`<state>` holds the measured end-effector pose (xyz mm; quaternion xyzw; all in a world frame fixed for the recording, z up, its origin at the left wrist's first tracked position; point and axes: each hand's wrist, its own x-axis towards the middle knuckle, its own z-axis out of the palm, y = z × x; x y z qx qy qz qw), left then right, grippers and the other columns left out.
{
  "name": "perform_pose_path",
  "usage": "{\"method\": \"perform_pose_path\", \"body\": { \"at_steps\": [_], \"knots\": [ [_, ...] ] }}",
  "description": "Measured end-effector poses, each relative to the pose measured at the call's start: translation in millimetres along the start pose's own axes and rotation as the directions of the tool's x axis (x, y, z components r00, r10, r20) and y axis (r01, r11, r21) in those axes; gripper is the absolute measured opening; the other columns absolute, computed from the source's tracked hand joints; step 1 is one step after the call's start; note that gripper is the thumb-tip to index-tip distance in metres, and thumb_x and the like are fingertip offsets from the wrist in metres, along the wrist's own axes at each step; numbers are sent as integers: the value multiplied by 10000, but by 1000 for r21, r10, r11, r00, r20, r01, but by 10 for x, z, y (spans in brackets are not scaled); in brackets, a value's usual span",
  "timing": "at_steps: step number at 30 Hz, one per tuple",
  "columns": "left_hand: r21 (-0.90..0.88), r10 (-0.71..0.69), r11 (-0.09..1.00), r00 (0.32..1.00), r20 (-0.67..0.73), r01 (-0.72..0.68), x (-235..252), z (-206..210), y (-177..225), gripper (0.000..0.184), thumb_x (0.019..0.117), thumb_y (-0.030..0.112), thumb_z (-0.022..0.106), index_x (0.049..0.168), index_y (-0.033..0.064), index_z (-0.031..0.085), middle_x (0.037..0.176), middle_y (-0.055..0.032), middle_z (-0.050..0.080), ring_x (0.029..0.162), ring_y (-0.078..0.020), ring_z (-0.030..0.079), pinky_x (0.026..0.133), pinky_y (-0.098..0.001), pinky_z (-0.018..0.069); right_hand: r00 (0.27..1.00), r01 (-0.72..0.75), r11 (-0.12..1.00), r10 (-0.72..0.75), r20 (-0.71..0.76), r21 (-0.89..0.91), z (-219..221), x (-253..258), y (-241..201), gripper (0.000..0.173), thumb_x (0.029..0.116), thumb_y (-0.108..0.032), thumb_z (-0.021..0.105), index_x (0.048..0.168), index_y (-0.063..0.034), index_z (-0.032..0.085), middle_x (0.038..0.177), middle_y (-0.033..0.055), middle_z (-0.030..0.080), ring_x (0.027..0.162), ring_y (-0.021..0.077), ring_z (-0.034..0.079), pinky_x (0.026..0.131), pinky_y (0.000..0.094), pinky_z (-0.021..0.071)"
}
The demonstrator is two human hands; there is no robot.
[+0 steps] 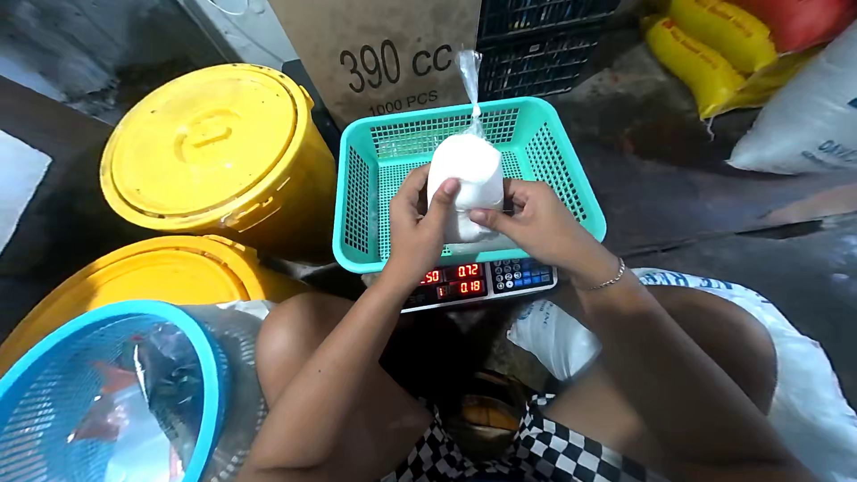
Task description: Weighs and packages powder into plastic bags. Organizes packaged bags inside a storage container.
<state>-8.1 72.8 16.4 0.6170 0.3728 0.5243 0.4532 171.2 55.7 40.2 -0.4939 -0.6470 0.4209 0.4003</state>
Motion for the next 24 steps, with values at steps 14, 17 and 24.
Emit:
{"method": "perform_pose_path", "body": {
  "at_steps": [14, 17, 24],
  "knots": [
    [-127, -68, 989, 997, 35, 72, -27, 51, 12, 174, 1060, 241, 571, 1156, 109, 630, 894, 3, 700, 688, -53, 681, 620, -223, 599, 987, 128, 989, -121, -103, 67, -30, -19, -10, 195, 964, -116, 698, 1135, -34, 651, 943, -21, 717, 830, -7, 694, 741, 154, 592],
    [-104, -64, 992, 997, 52, 70, -28, 58, 3, 135, 1056, 186, 568, 1136, 87, 615, 867, -12, 691, 672, -60, 675, 600, -221, 591, 985, 112, 992, -104, -135, 60, -21, -48, -43, 264, 974, -193, 695, 1196, -63, 634, 990, -15, 700, 846, 15, 690, 731, 169, 592],
    [-83, -90, 992, 991, 96, 98, -47, 59, 32, 358, 1007, 301, 643, 1294, 96, 575, 1005, -5, 692, 790, -50, 683, 687, -218, 594, 987, 126, 990, -120, -111, 55, -26, -15, 16, 125, 954, -90, 700, 1062, -35, 671, 887, -5, 714, 772, 13, 692, 691, 167, 593]
  ]
}}
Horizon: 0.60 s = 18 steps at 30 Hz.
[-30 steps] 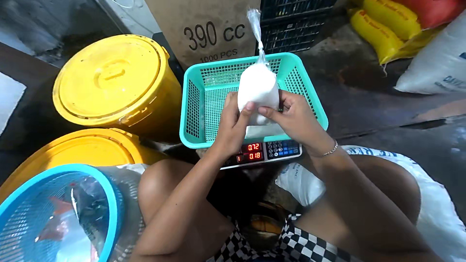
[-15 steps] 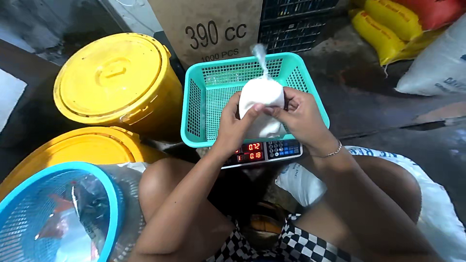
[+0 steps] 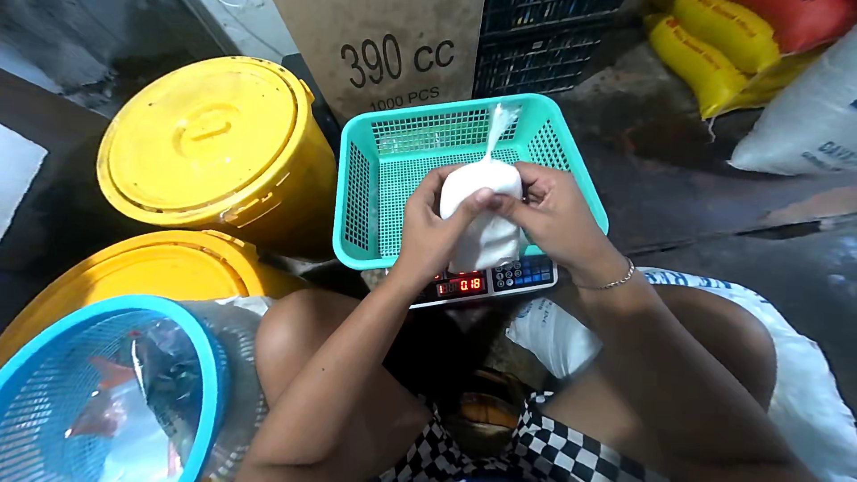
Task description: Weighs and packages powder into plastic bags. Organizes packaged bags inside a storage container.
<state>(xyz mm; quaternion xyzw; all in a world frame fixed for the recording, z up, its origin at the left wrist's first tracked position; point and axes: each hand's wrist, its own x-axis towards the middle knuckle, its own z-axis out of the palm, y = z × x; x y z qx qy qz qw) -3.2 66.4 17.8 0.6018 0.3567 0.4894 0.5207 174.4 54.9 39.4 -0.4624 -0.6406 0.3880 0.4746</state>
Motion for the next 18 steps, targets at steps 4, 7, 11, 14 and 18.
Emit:
{"method": "perform_pose_path", "body": {
  "at_steps": [4, 7, 11, 14, 18],
  "knots": [
    [-12, 68, 998, 991, -115, -70, -20, 11, 4, 228, 1031, 296, 628, 1162, 111, 648, 836, 8, 695, 622, -44, 657, 555, -203, 576, 989, -113, 986, 101, 109, 119, 23, -34, -38, 190, 963, -64, 621, 1149, -37, 649, 953, 26, 708, 794, 63, 692, 706, 216, 601],
    [-115, 85, 988, 989, -123, -99, -23, 14, 11, 156, 1029, 285, 630, 1095, 148, 595, 843, 33, 664, 656, -26, 650, 587, -191, 576, 967, -210, 976, 200, 160, 53, 100, -52, -58, 278, 914, -140, 757, 1155, -46, 655, 914, 19, 735, 761, 67, 714, 672, 233, 617],
    [-163, -10, 987, 986, -166, -18, -24, 12, 43, 162, 1018, 295, 647, 1102, 160, 620, 871, 29, 681, 685, -36, 667, 607, -205, 588, 977, -167, 984, 156, 144, 64, 204, -67, 43, 192, 914, -120, 754, 1072, -37, 686, 833, 22, 741, 693, 68, 715, 619, 233, 617],
    [-212, -67, 977, 958, -280, 7, 17, 5, 68, 130, 1041, 242, 608, 1100, 129, 631, 860, 33, 701, 710, -46, 691, 652, -225, 611, 960, -207, 972, 181, 213, 107, 218, -60, 46, 245, 903, -110, 770, 1114, -35, 671, 867, 22, 744, 721, 70, 718, 637, 229, 617],
    [-380, -184, 924, 916, -357, 38, 175, -60, 120, 164, 1083, 214, 506, 1141, 69, 557, 894, -29, 703, 808, -114, 720, 756, -312, 631, 947, -215, 976, 201, 252, 31, 193, -38, 32, 221, 891, -94, 782, 1074, -22, 680, 847, 22, 734, 731, 51, 705, 666, 215, 602]
  ]
}}
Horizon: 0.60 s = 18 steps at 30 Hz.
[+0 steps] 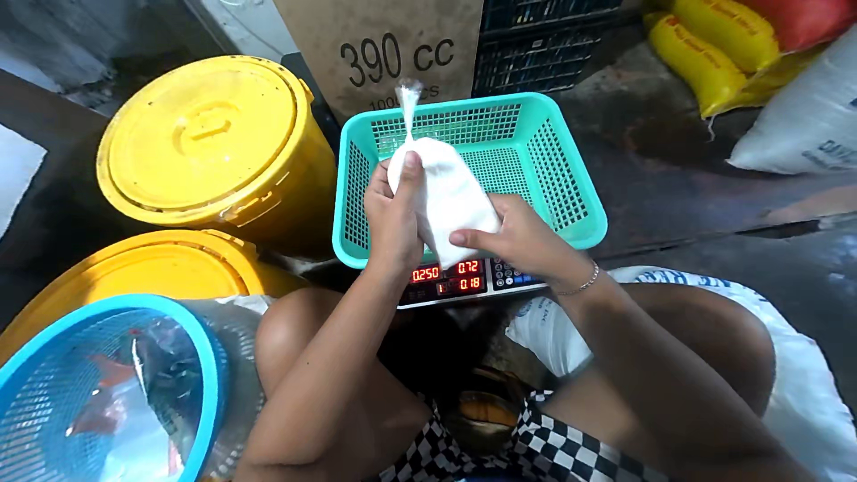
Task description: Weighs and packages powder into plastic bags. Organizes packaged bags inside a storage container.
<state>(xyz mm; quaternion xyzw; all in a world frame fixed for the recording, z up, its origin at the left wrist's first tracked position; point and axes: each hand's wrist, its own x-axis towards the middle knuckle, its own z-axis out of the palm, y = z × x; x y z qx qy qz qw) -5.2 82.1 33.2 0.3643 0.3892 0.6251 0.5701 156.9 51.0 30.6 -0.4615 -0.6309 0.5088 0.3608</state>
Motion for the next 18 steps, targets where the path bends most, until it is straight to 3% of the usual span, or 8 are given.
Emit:
{"method": "perform_pose_path", "body": {
  "at_steps": [3, 5, 8, 11, 13, 14, 16, 18],
  "knots": [
    [170, -125, 980, 985, 120, 104, 81, -94, 92, 296, 1013, 156, 626, 1268, 24, 554, 982, -49, 705, 866, -120, 712, 802, -316, 622, 998, -53, 998, 54, 16, -15, -169, 15, -59, 229, 889, -65, 761, 1095, -1, 685, 868, 44, 740, 755, 84, 722, 702, 259, 627],
    [262, -160, 957, 979, 124, 123, 169, -158, 72, 192, 988, 115, 672, 1143, 9, 630, 916, -45, 727, 795, -107, 717, 753, -289, 623, 994, -95, 994, 98, -47, 62, -341, 50, -31, 242, 890, -53, 736, 1117, 2, 676, 885, 53, 740, 766, 102, 717, 709, 282, 625],
    [182, -182, 969, 982, 60, 168, 183, -97, -64, 175, 1055, 164, 570, 1096, -1, 613, 895, -63, 706, 787, -117, 706, 762, -299, 612, 982, -101, 979, 127, -141, 178, -582, 108, 16, 267, 963, -39, 640, 1226, -17, 605, 954, 36, 735, 798, 85, 718, 724, 260, 621],
    [72, -280, 959, 952, 121, 273, 128, 43, -91, 365, 1136, 315, 316, 1258, 26, 503, 1020, -73, 658, 909, -129, 688, 844, -320, 591, 971, -100, 970, 144, -193, 223, -673, 141, 39, 292, 1044, -92, 541, 1332, -44, 555, 1011, 14, 709, 847, 56, 702, 779, 235, 600],
    [134, -361, 930, 917, 167, 342, 139, 52, -76, 412, 1141, 330, 261, 1311, 16, 467, 1082, -96, 637, 964, -142, 675, 881, -328, 574, 954, -102, 980, 146, -264, 173, -703, 170, 107, 301, 1051, -113, 547, 1343, -44, 560, 1008, 27, 694, 855, 57, 691, 792, 243, 591],
    [279, -394, 899, 902, 176, 338, 168, 16, -70, 389, 1140, 290, 295, 1319, -6, 471, 1102, -108, 638, 982, -142, 675, 897, -324, 573, 947, -136, 987, 156, -281, 89, -731, 187, 165, 336, 1047, -141, 567, 1368, -44, 546, 1030, 53, 687, 870, 73, 683, 804, 265, 584],
    [725, -489, 656, 851, 195, 211, 295, -158, -73, 442, 1125, 307, 395, 1307, -71, 537, 1201, -199, 635, 1101, -240, 645, 988, -429, 524, 939, -263, 951, 214, -268, -162, -805, 219, 330, 486, 1034, -204, 620, 1452, -5, 472, 1126, 175, 684, 963, 214, 681, 888, 414, 564],
    [949, -590, 304, 799, 117, 85, 414, -289, -101, 607, 1108, 457, 384, 1218, -92, 619, 1206, -292, 626, 1139, -404, 605, 982, -610, 445, 919, -384, 842, 309, -246, -378, -838, 251, 501, 634, 1004, -284, 680, 1485, 41, 425, 1165, 276, 673, 1057, 404, 664, 951, 610, 504]
  ]
}}
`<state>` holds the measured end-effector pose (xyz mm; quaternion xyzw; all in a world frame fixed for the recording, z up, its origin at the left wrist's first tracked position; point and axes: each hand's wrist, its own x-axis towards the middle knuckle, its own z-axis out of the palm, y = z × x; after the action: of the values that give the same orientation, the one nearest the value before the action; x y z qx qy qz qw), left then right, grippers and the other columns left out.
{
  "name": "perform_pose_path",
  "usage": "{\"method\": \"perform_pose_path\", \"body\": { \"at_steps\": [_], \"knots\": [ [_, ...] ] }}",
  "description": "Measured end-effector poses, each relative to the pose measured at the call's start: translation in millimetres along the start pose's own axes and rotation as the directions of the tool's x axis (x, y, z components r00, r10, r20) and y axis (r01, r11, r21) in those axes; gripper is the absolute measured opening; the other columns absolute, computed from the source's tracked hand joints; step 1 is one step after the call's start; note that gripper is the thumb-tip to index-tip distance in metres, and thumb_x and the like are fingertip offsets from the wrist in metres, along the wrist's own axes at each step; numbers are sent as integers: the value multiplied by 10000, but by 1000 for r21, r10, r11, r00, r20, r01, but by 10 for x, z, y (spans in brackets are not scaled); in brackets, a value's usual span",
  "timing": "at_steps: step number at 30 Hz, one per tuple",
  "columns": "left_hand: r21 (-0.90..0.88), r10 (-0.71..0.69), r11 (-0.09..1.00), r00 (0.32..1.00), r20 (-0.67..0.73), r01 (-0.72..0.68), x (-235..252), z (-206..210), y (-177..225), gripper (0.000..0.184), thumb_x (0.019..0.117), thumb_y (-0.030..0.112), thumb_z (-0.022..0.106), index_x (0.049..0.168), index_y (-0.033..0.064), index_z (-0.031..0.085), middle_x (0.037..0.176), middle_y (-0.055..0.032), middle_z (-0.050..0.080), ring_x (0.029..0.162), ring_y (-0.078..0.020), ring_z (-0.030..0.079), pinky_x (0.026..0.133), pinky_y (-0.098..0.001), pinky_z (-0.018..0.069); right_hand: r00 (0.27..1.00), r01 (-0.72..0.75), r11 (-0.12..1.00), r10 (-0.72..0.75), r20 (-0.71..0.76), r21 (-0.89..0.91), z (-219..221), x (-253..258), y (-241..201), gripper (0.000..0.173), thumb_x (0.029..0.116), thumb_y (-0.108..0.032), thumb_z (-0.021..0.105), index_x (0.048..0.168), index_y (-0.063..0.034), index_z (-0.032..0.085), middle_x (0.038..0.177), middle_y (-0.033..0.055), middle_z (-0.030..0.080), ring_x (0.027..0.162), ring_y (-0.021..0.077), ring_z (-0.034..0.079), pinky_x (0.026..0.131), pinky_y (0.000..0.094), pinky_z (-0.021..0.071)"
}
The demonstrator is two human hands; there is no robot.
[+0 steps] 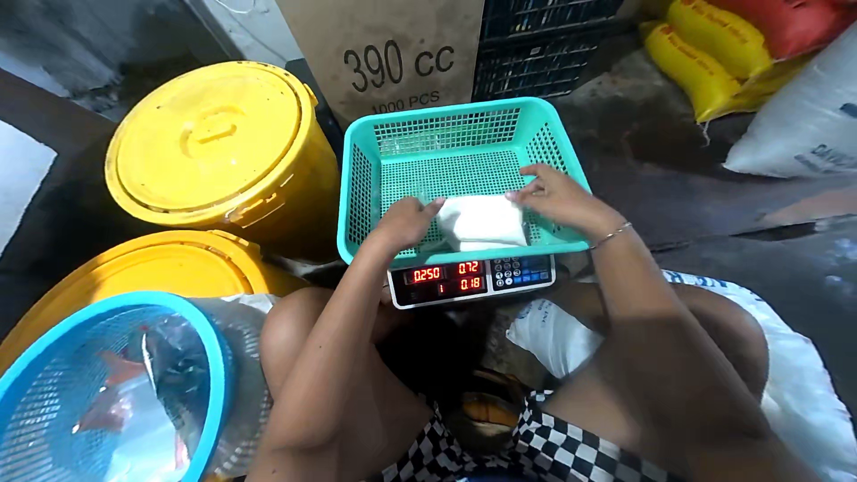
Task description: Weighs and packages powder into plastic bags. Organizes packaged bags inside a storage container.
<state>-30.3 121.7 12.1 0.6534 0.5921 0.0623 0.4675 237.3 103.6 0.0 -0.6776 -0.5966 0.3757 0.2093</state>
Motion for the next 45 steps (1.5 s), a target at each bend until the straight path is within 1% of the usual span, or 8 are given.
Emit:
{"method": "perform_pose_path", "body": {
  "at_steps": [7, 12, 20, 25, 28, 33, 40, 45],
  "knots": [
    [83, -118, 991, 987, 110, 109, 140, 152, 49, 601, 1076, 403, 526, 1441, -67, 442, 1285, -311, 596, 1152, -414, 634, 1004, -575, 496, 929, -283, 959, 281, 241, -28, 166, 160, 43, 692, 1028, -483, 588, 1475, 11, 398, 1127, 263, 623, 890, 344, 658, 760, 517, 565],
    [161, -27, 987, 993, 114, 9, 195, 223, 67, 539, 1046, 300, 608, 1370, -110, 479, 1287, -322, 584, 1219, -433, 588, 1041, -596, 453, 868, -393, 917, 347, 355, 63, 138, 244, -64, 666, 1065, -554, 435, 1363, 32, 542, 1244, 242, 604, 1107, 343, 609, 916, 555, 503],
    [105, 32, 993, 984, 176, -52, 243, 217, -36, 419, 1086, 239, 511, 1353, -82, 544, 1282, -309, 605, 1196, -418, 605, 1032, -583, 456, 869, -491, 836, 450, 207, 246, 443, 313, -276, 564, 997, -390, 658, 1374, 5, 514, 1190, 192, 643, 1038, 292, 655, 883, 499, 550],
    [106, 15, 994, 999, 53, -20, 187, -163, -183, 376, 1081, 212, 516, 1322, -67, 589, 1260, -287, 627, 1141, -398, 642, 991, -575, 498, 929, -370, 928, 368, -45, -50, 299, 375, -279, 763, 1026, -573, 531, 1361, 112, 527, 1329, 319, 571, 1226, 433, 567, 1024, 618, 438],
    [117, -52, 990, 977, -208, 77, 75, -399, -278, 311, 1043, 143, 559, 1266, -62, 630, 1259, -312, 618, 1188, -459, 608, 993, -646, 475, 978, -93, 966, 43, -205, -240, 279, 420, -235, 603, 998, -410, 665, 1317, 93, 573, 1249, 339, 601, 1157, 491, 601, 975, 673, 460],
    [81, -23, 996, 962, -274, 47, 88, -412, -310, 289, 1007, 68, 593, 1264, -58, 635, 1247, -281, 637, 1182, -415, 623, 1006, -592, 490, 865, 471, 792, -501, 27, -389, 645, 519, -486, 192, 933, -106, 719, 1056, 41, 725, 1046, 240, 677, 1012, 397, 652, 917, 571, 521],
    [129, 5, 991, 969, -249, 28, 109, -351, -252, 360, 1037, 169, 596, 1318, -56, 599, 1280, -278, 625, 1214, -415, 614, 1028, -594, 481, 853, 522, 534, -335, 400, -666, 1223, 775, -802, 220, 978, -146, 679, 1124, 6, 741, 1200, 241, 659, 1216, 441, 569, 1005, 612, 432],
    [102, 157, 984, 976, -148, -143, 221, -258, -225, 534, 1101, 340, 474, 1446, -68, 476, 1394, -301, 547, 1305, -427, 551, 1091, -593, 429, 838, 535, 689, -506, 204, -488, 948, 811, -773, 192, 1001, -102, 624, 991, 56, 733, 1078, 244, 686, 1123, 443, 614, 972, 642, 444]
  ]
}}
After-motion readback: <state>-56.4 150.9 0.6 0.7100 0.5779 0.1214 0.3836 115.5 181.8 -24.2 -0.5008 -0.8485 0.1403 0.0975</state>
